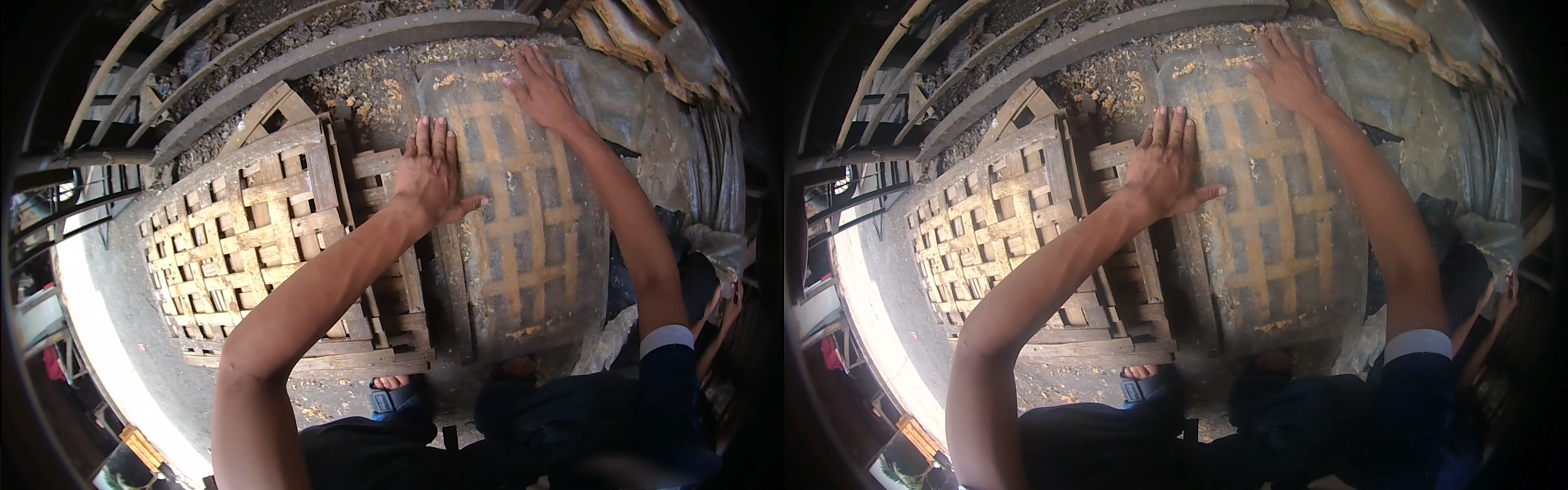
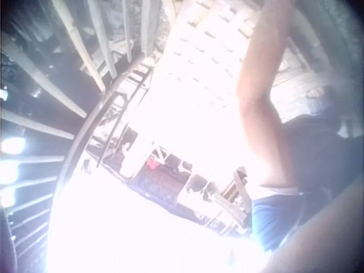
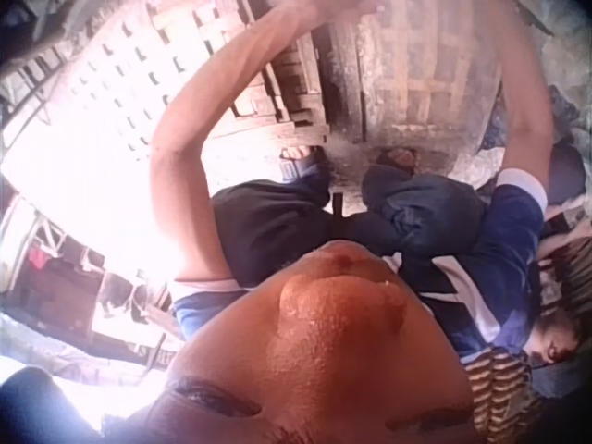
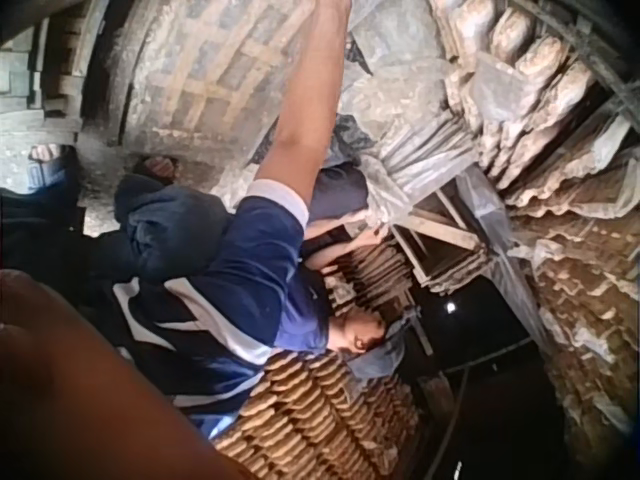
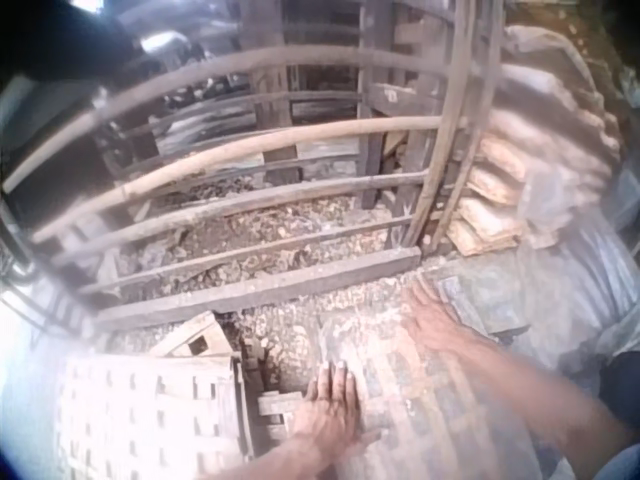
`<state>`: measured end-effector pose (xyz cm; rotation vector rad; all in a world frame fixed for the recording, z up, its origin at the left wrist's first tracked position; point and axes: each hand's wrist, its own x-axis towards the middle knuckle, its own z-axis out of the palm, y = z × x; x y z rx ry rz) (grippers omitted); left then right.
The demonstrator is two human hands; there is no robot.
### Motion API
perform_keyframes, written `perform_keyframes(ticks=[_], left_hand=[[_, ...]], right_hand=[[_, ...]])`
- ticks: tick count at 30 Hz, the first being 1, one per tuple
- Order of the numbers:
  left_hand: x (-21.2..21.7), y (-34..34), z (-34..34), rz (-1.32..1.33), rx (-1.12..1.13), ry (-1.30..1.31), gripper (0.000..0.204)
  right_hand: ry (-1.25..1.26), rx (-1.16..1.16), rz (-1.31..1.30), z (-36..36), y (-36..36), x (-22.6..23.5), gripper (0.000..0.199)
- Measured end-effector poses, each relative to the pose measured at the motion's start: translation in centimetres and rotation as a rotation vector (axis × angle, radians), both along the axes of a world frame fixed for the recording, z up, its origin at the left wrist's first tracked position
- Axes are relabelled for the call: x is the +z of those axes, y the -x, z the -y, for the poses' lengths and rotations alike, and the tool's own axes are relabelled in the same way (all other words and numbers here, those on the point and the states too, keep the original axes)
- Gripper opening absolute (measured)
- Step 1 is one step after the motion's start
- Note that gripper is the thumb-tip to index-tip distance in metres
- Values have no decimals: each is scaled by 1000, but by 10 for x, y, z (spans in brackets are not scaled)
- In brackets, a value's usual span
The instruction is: The person sits on the floor and assembles wooden lattice trays by placing a plastic sheet on a tray, then positioning a wooden lattice frame on top. The person repeats this process with multiple trays, stacking them as they are completed.
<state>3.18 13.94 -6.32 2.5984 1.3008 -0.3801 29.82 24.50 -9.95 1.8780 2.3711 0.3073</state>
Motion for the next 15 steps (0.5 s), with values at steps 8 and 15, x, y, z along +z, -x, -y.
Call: perform_keyframes(ticks=[8,15], left_hand=[[-3,2,1,-38,3,-20,116],[-4,-3,2,12,-17,-52,117]], right_hand=[[156,331,-166,27,20,2,65],[-186,-262,41,-3,-62,13,66]])
